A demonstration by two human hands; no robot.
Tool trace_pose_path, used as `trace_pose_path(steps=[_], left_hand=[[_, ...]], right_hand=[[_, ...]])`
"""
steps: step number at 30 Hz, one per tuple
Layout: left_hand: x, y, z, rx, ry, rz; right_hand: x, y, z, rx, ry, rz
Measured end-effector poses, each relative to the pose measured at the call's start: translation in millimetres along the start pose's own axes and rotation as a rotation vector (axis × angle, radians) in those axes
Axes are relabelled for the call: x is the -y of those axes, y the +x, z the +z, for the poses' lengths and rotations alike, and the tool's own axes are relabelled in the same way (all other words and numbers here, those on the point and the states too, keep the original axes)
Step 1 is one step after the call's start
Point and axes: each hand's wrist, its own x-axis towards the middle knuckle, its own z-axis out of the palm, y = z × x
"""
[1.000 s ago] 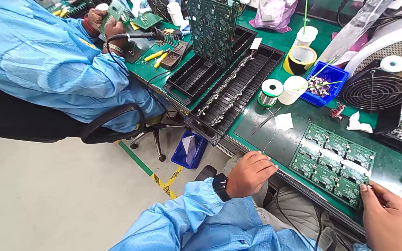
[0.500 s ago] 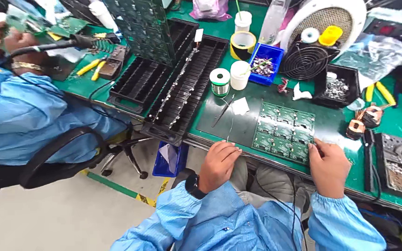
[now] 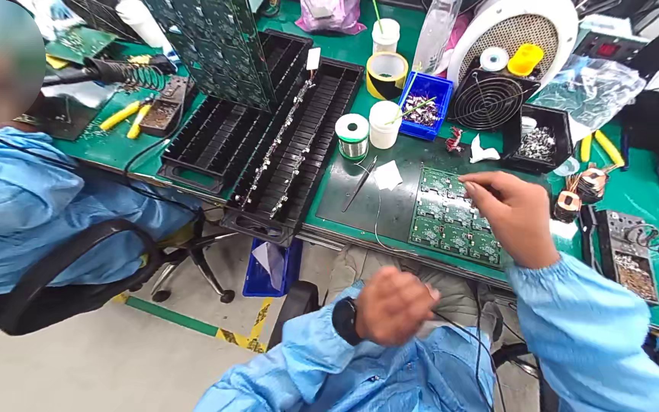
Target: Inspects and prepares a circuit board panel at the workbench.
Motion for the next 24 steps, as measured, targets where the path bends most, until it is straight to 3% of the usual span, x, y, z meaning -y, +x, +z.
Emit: trace_pose_path(steps=[3, 7, 11, 15, 20, 24], left_hand=[[-5, -8, 22, 0.150, -0.277, 0.137], [23, -42, 43, 0.382, -0.263, -0.003], [29, -53, 44, 0.505, -0.220, -0.125], [25, -57, 43, 0.566, -0.255, -0.261], [32, -44, 38, 1.079, -0.186, -0.645], [36, -32, 32, 1.055, -0.055, -0.745]], right_hand=[[7, 57, 27, 0.059, 0.230, 0.090], [5, 114, 60, 0.040, 0.526, 0.185], [11, 135, 76, -0.011, 0.598, 0.143], [20, 141, 73, -0.036, 0.351, -0.020], [34, 150, 57, 0.007, -0.011, -0.258], [35, 166, 55, -0.011, -0.042, -0.349]])
